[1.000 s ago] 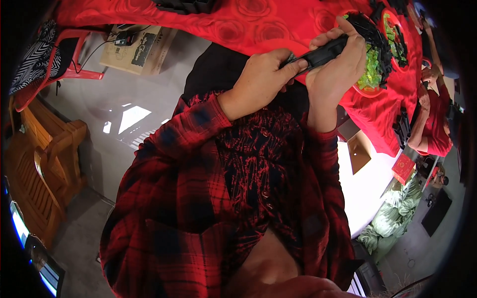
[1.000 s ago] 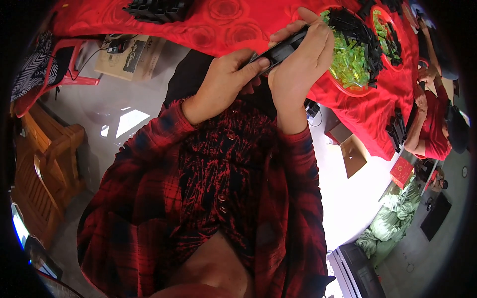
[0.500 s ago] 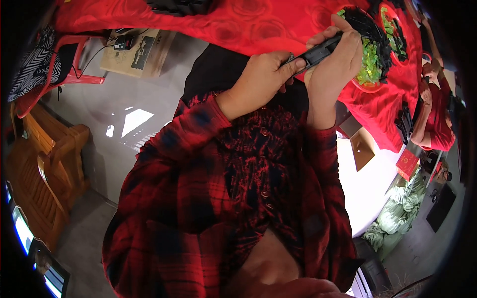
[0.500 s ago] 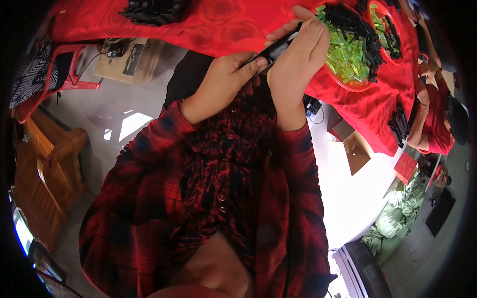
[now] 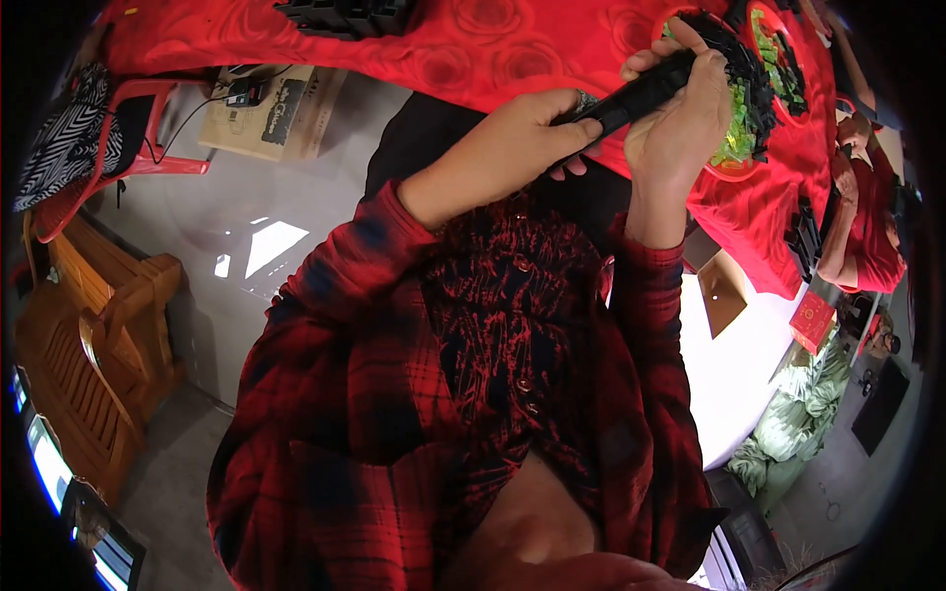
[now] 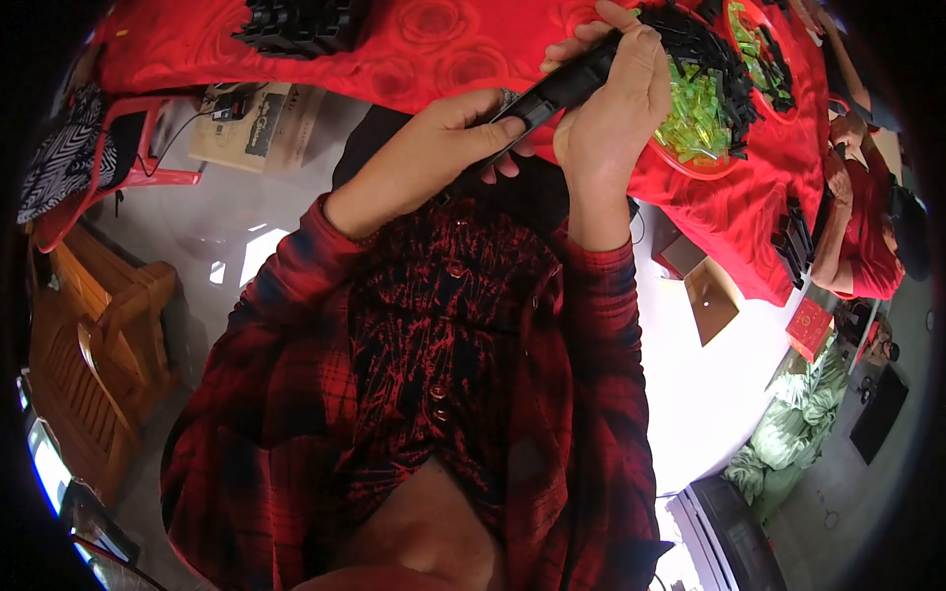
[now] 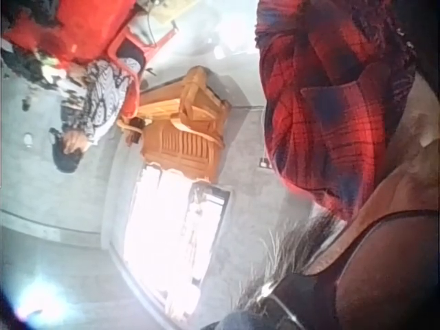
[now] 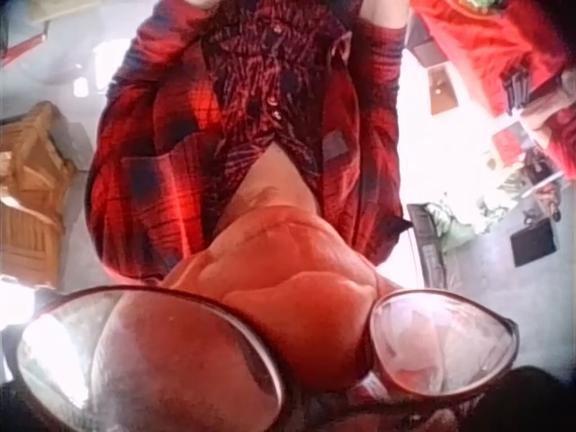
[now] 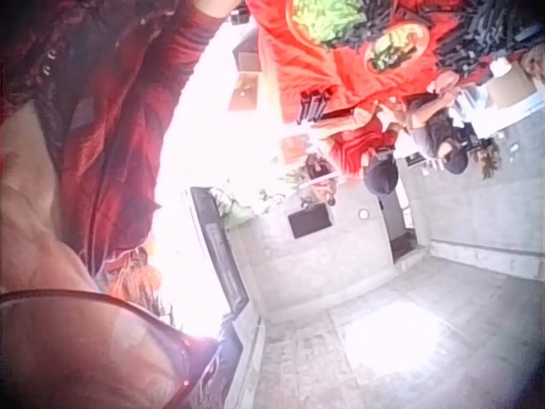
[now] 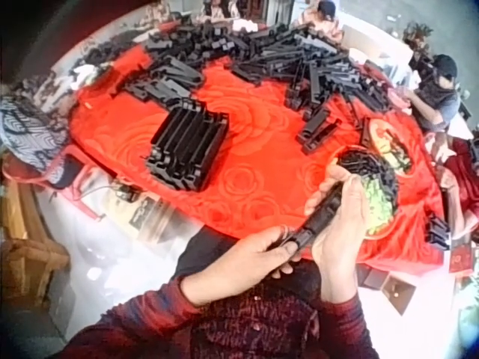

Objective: The person assembles level components by inserting small transparent vials into black plastic frames by hand and placing the completed frames onto a stack on the table.

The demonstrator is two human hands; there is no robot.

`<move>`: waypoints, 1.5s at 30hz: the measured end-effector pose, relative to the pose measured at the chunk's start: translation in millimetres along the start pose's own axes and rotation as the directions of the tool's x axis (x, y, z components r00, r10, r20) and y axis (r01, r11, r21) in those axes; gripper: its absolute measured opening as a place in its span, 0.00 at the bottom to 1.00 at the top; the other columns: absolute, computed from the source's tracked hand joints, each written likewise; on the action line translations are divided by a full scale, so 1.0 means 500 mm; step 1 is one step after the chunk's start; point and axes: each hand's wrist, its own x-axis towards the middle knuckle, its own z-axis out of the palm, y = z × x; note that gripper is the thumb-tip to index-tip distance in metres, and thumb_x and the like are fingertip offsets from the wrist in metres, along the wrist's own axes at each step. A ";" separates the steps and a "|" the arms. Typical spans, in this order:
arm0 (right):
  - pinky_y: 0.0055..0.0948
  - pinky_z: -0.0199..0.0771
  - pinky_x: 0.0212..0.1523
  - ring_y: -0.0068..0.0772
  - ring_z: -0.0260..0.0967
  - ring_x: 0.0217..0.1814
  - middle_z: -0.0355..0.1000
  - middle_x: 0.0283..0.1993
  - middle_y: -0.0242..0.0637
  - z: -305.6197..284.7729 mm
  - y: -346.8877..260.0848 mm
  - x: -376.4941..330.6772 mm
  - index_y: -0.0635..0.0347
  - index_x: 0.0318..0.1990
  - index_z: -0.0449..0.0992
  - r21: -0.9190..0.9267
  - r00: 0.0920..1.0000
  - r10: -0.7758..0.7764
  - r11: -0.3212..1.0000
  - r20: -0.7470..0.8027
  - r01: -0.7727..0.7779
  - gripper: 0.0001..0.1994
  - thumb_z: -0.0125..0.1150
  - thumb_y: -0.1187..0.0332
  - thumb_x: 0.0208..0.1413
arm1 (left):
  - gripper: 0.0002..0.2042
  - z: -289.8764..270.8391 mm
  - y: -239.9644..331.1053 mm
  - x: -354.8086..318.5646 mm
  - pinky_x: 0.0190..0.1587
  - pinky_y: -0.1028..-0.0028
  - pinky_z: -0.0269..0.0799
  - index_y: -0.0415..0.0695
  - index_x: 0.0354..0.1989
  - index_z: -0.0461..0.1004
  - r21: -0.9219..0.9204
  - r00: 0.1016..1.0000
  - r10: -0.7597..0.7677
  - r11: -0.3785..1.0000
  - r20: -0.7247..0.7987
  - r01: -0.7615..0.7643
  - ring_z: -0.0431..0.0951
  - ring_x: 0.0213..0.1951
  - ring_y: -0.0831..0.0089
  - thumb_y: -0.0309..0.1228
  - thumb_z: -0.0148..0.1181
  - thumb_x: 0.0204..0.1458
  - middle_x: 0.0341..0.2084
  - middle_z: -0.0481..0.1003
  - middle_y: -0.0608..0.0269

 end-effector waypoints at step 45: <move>0.42 0.61 0.45 0.38 0.70 0.44 0.73 0.37 0.34 -0.219 -0.035 0.139 0.52 0.38 0.76 -0.809 0.900 -0.011 -0.445 0.435 0.385 0.11 0.67 0.61 0.50 | 0.16 -0.043 -0.029 0.110 0.47 0.56 0.69 0.34 0.49 0.70 0.870 0.846 0.446 0.491 -0.293 0.043 0.72 0.44 0.45 0.35 0.55 0.61 0.40 0.73 0.44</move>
